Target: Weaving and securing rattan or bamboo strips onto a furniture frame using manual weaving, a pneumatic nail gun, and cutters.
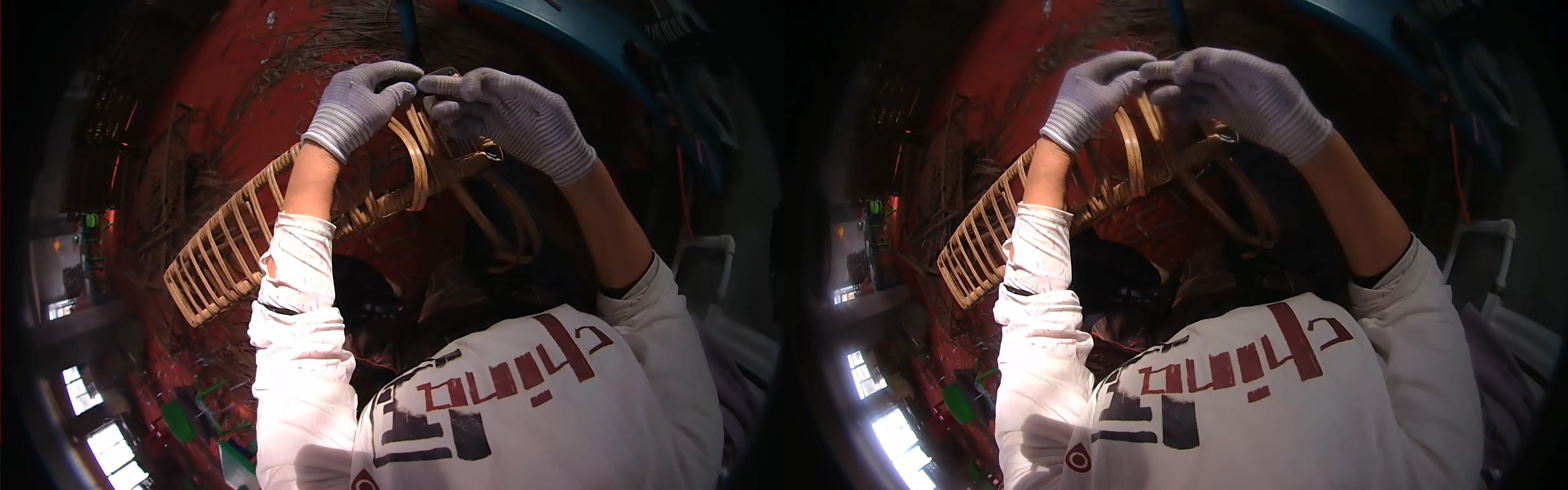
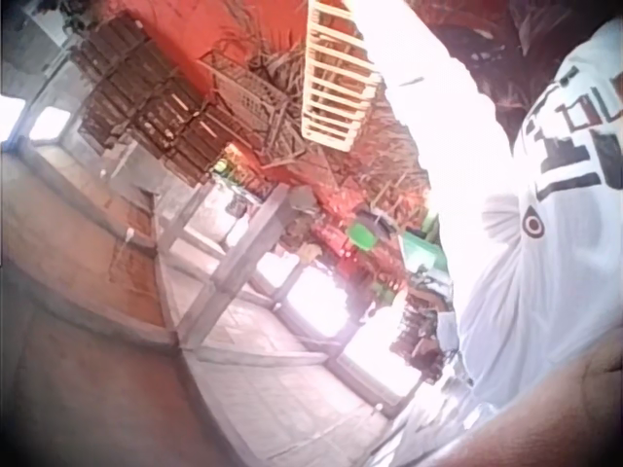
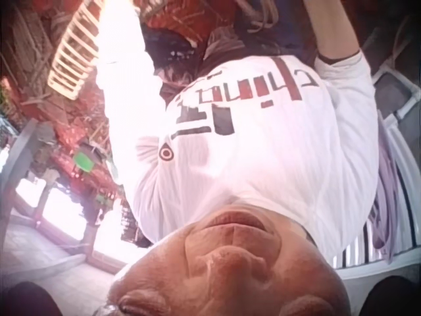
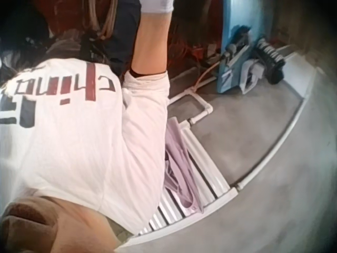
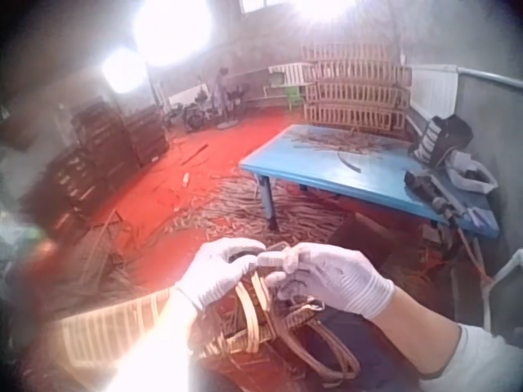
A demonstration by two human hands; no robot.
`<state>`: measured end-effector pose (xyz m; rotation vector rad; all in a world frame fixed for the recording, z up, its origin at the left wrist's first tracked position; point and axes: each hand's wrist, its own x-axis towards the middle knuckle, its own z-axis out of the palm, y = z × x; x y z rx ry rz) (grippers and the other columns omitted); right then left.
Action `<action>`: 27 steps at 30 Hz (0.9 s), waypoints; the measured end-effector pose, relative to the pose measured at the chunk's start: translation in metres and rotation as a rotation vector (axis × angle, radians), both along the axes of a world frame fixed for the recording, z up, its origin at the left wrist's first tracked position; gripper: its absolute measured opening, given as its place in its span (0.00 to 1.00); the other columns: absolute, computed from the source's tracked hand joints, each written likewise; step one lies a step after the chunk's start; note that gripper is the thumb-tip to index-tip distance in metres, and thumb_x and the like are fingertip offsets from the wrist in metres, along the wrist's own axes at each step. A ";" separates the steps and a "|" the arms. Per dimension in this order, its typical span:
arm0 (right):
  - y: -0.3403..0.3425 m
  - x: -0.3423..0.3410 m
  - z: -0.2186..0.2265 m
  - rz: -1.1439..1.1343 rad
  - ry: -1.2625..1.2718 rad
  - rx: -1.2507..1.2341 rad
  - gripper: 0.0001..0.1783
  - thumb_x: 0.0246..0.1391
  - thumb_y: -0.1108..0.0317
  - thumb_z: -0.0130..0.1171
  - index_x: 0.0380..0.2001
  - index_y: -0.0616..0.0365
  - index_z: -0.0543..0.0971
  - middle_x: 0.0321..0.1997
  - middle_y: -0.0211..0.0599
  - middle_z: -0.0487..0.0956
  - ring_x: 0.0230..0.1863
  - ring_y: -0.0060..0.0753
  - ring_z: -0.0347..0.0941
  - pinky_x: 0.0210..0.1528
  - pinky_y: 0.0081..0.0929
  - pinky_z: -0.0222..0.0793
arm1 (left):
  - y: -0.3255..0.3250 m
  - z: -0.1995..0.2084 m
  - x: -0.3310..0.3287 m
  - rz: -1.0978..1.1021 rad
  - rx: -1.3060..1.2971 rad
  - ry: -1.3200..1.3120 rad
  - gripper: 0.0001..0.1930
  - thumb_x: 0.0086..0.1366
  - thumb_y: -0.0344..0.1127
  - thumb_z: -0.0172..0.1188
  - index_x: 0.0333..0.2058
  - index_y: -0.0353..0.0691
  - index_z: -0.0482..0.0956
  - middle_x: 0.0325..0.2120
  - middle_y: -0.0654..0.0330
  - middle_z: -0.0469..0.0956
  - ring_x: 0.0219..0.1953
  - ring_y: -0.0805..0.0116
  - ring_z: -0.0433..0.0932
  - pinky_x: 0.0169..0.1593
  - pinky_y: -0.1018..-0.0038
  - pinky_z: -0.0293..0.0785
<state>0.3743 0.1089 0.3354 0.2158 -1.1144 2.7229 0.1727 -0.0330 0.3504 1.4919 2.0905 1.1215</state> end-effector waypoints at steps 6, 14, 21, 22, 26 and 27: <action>-0.005 -0.007 0.004 -0.504 0.094 1.257 0.15 0.62 0.79 0.56 0.52 0.58 0.80 0.52 0.39 0.81 0.52 0.36 0.80 0.59 0.30 0.76 | 0.003 0.003 0.003 -0.014 -0.021 0.068 0.13 0.65 0.35 0.63 0.48 0.44 0.85 0.43 0.57 0.85 0.44 0.66 0.83 0.52 0.72 0.78; -0.020 -0.011 0.009 -0.544 0.130 2.155 0.16 0.53 0.69 0.65 0.46 0.49 0.79 0.45 0.35 0.77 0.51 0.41 0.76 0.55 0.37 0.75 | 0.001 0.009 0.003 -0.005 -0.051 0.052 0.14 0.65 0.32 0.62 0.49 0.39 0.84 0.42 0.58 0.85 0.44 0.72 0.83 0.51 0.75 0.78; -0.017 -0.020 0.002 -0.683 0.369 2.168 0.18 0.49 0.62 0.70 0.44 0.48 0.78 0.43 0.31 0.77 0.48 0.36 0.76 0.52 0.35 0.76 | 0.001 0.007 0.000 -0.012 -0.057 0.022 0.14 0.65 0.32 0.62 0.48 0.40 0.84 0.41 0.59 0.85 0.42 0.73 0.82 0.50 0.75 0.78; -0.015 -0.018 -0.001 -0.685 0.373 2.168 0.18 0.49 0.62 0.70 0.44 0.48 0.78 0.43 0.31 0.77 0.48 0.36 0.76 0.52 0.35 0.76 | 0.000 0.007 -0.001 -0.016 -0.044 0.025 0.13 0.65 0.32 0.62 0.48 0.41 0.85 0.40 0.60 0.85 0.41 0.74 0.82 0.49 0.75 0.78; -0.007 -0.010 -0.010 -0.757 0.471 2.116 0.17 0.48 0.61 0.70 0.42 0.47 0.80 0.42 0.29 0.78 0.46 0.35 0.77 0.51 0.33 0.77 | 0.001 0.008 0.001 -0.027 -0.028 0.033 0.13 0.65 0.32 0.62 0.48 0.40 0.85 0.39 0.60 0.85 0.40 0.75 0.81 0.48 0.76 0.78; -0.008 -0.009 -0.010 -0.775 0.479 2.079 0.15 0.49 0.61 0.70 0.41 0.47 0.80 0.42 0.29 0.78 0.46 0.35 0.78 0.51 0.33 0.78 | 0.001 0.009 0.001 -0.017 -0.036 0.037 0.13 0.65 0.32 0.62 0.48 0.41 0.85 0.39 0.60 0.85 0.40 0.74 0.82 0.47 0.76 0.78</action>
